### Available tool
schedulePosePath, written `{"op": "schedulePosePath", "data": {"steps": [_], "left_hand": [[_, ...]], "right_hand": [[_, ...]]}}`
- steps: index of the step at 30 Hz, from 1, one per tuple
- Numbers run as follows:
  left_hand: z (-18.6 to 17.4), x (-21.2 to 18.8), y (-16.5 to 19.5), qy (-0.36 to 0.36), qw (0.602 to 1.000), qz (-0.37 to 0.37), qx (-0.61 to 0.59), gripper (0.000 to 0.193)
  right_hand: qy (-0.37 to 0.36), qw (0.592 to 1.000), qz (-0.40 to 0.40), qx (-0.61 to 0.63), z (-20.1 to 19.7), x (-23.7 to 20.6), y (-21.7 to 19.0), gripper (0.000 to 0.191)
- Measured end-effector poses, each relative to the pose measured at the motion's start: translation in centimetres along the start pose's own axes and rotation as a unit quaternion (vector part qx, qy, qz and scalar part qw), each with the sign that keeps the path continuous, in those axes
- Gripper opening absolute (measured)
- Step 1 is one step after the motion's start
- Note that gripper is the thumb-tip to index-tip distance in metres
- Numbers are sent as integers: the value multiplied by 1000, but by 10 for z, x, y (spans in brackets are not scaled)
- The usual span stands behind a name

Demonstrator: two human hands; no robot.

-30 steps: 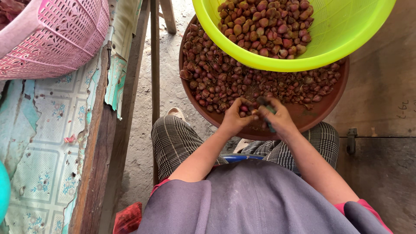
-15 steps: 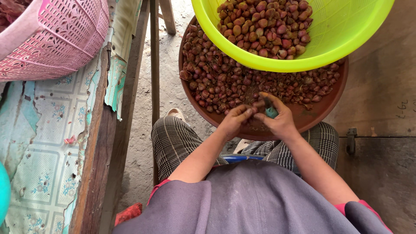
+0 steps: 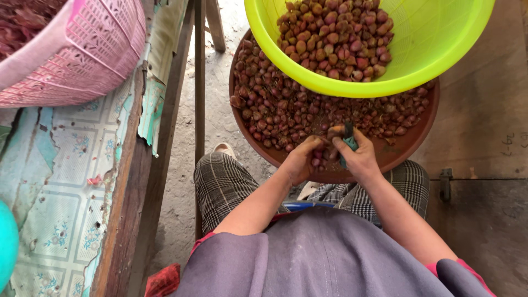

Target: The person sits on a low stool and peels the outer skin off shallots one at a time, using a small knife in one hand to trim and loosen the skins while pulling them off by hand. Peeled shallots are dropped into a yellow colander basket, and peels are discarded into a pink basket beside the work tray.

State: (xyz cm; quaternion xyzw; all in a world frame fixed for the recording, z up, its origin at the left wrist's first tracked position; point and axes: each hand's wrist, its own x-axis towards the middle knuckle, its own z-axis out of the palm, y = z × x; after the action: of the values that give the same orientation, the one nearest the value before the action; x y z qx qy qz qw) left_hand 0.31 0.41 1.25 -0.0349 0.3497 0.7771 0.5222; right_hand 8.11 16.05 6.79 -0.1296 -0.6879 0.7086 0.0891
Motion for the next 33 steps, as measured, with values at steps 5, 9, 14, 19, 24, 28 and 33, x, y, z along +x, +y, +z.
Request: {"op": "schedulePosePath", "data": {"steps": [5, 9, 14, 19, 24, 28, 33], "left_hand": [[59, -44, 45, -31, 965, 144, 219, 26], [131, -66, 119, -62, 821, 407, 395, 29], [183, -53, 191, 206, 372, 660, 619, 64], [135, -62, 116, 20, 592, 645, 483, 39], [40, -30, 40, 171, 678, 499, 512, 24], [-8, 12, -6, 124, 832, 329, 428, 35], [-27, 41, -33, 37, 953, 242, 177, 34]], "right_hand": [[-20, 992, -125, -2, -2, -12, -33, 25], [26, 997, -60, -46, -20, -7, -34, 30], [100, 896, -88, -423, -51, 17, -12, 40], [-45, 820, -65, -567, -45, 15, 26, 37], [-91, 789, -64, -604, -32, 14, 46, 29], [-42, 960, 62, -268, -36, 18, 41, 28], [51, 995, 78, 33, -21, 7, 37, 32]]}}
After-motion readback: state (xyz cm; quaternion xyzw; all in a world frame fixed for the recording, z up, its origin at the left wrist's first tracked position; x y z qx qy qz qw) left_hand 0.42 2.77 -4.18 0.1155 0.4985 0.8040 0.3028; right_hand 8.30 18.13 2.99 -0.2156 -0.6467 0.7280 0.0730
